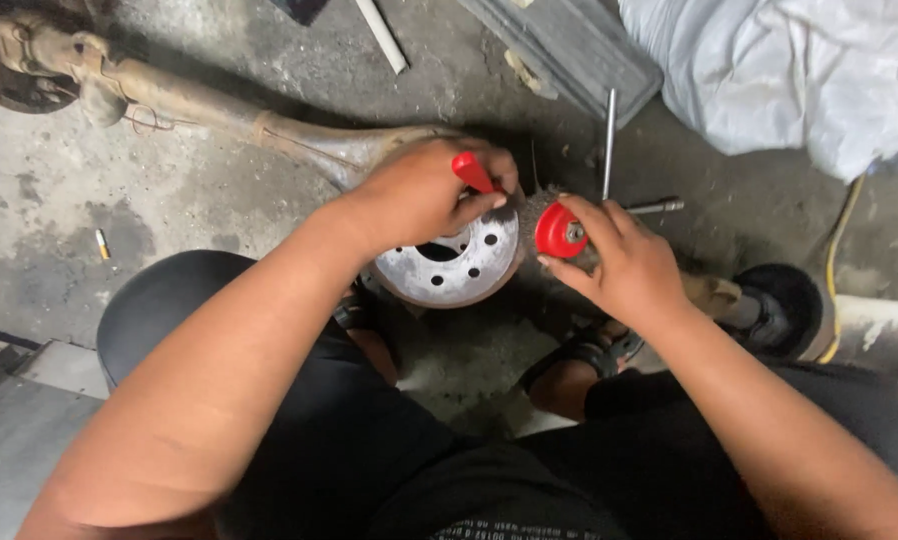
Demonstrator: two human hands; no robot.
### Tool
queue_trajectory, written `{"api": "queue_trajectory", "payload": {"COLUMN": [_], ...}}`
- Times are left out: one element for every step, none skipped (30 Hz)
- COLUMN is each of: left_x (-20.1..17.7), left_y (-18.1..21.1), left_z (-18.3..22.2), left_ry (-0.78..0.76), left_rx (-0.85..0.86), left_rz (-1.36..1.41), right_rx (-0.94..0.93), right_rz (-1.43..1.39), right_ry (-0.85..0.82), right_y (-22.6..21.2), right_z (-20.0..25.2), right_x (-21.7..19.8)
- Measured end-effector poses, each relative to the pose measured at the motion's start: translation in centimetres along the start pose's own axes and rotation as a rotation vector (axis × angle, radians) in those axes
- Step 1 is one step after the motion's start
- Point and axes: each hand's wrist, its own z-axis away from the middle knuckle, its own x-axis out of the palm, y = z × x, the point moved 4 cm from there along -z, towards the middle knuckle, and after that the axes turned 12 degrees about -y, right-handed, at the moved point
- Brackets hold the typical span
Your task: Cleaning the surface of a vehicle axle hub using a screwdriver for scraping and an abrasive tool for scrubbing.
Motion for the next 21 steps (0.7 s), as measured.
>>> {"api": "queue_trajectory", "payload": {"left_x": [-0.1,0.2,0.3,0.4,0.1,0.2,0.5,0.8,0.9,0.4,0.6,0.5,0.4,0.5,0.6,1.0,1.0,0.9,0.6,0.6,0.6], "left_y": [0.0,0.0,0.0,-0.1,-0.4,-0.5,-0.7,-0.8,-0.8,-0.9,-0.9,-0.8,-0.8,-0.8,-1.0,-1.1,-1.1,-1.1,-1.0,-1.1,-1.3], "left_z": [0.0,-0.1,-0.1,-0.1,-0.2,-0.2,-0.1,-0.1,-0.1,-0.4,0.0,0.1,0.1,0.0,-0.1,0.0,0.1,0.1,0.0,0.1,0.1], "left_ry": [0.016,0.013,0.027,0.041,0.038,0.047,0.055,0.048,0.058,0.07,0.066,0.074,0.081,0.082,0.086,0.087,0.086,0.09,0.093,0.097,0.088], "left_rx": [0.021,0.025,0.034,0.043,0.047,0.045,0.042,0.037,0.05,0.072,0.075,0.087,0.098,0.098,0.099,0.096,0.091,0.098,0.105,0.11,0.09], "left_rz": [-0.026,-0.035,-0.045,-0.057,-0.068,-0.047,-0.026,-0.014,0.001,0.003,0.001,-0.001,-0.003,0.0,0.009,0.024,0.032,0.025,0.017,0.011,0.022], "right_rx": [0.017,0.022,-0.033,-0.089,-0.085,-0.047,-0.008,-0.006,-0.014,-0.019,-0.014,-0.029,-0.045,-0.046,0.0,0.046,0.045,0.054,0.064,0.064,0.01], "right_rz": [-0.019,-0.018,-0.016,-0.015,-0.014,0.003,0.019,0.011,0.01,0.015,0.015,0.015,0.014,0.015,0.025,0.031,0.028,0.0,-0.029,-0.023,-0.026], "right_ry": [0.009,0.019,-0.027,-0.071,-0.06,-0.028,0.005,-0.007,-0.027,-0.032,-0.029,-0.056,-0.083,-0.086,-0.056,-0.03,-0.039,-0.076,-0.113,-0.106,-0.135], "right_y": [0.1,-0.5,-1.3,-2.1,-1.3,-0.6,0.2,-0.1,-0.3,-0.4,-1.1,-1.5,-1.9,-1.1,-0.1,0.6,-0.1,-0.8,-1.4,-1.6,-2.0], "right_z": [0.2,1.1,1.9,2.5,0.9,0.0,-0.9,-0.6,-0.3,-0.6,0.7,1.7,2.7,1.6,0.6,-0.3,0.1,0.4,0.7,1.4,2.2], "right_x": [0.2,0.3,0.5,0.9,0.3,-0.5,-1.1,-0.9,-0.8,-0.7,-0.2,0.3,0.9,0.8,0.6,0.4,0.2,0.1,-0.1,0.2,0.7]}}
